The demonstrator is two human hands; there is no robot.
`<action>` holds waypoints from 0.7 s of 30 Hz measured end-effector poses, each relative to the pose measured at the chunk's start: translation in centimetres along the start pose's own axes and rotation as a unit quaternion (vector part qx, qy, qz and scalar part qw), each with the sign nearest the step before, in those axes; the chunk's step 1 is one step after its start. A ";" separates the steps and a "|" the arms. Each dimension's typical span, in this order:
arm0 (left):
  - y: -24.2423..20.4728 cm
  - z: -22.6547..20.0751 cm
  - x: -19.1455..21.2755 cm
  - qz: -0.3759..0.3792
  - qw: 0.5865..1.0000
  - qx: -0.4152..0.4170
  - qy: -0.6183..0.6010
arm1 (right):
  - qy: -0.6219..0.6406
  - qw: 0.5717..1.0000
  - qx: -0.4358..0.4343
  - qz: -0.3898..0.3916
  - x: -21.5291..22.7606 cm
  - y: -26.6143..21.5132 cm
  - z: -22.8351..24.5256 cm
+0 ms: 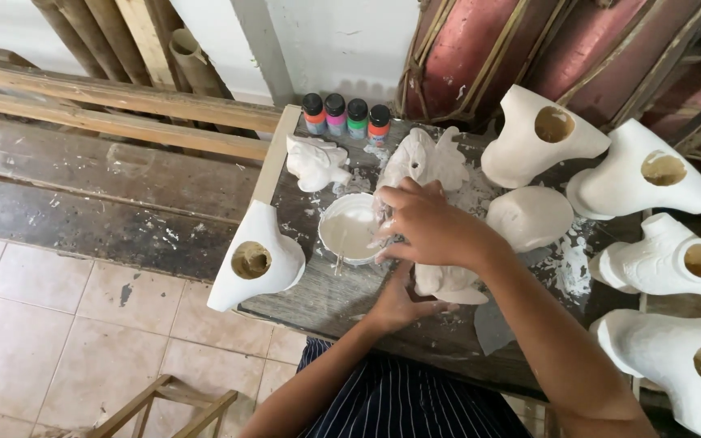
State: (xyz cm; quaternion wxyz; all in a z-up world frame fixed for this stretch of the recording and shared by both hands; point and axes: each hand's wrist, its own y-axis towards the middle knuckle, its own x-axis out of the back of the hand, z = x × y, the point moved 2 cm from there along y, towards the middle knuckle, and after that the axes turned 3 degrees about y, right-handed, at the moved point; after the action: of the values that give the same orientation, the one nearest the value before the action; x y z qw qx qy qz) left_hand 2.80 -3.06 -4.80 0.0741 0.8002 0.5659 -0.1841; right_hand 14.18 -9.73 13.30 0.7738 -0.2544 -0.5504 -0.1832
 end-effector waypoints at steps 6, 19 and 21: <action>0.7 0.3 -0.2 0.014 0.998 -0.003 -0.060 | 0.001 1.000 -0.003 0.016 0.2 0.0 -0.8; 0.5 -0.5 0.4 -0.001 0.999 -0.044 0.001 | 0.133 0.985 0.037 -0.107 -1.2 0.1 -0.1; 0.0 -1.0 -0.7 0.005 0.998 -0.038 -0.043 | 0.157 0.972 0.024 -0.176 -0.1 -0.9 0.5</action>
State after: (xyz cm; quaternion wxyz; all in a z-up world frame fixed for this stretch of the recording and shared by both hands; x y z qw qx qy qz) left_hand 2.82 -3.30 -3.60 0.1294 0.7908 0.5651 -0.1965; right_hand 13.30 -10.13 13.51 0.8120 -0.1032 -0.4627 -0.3404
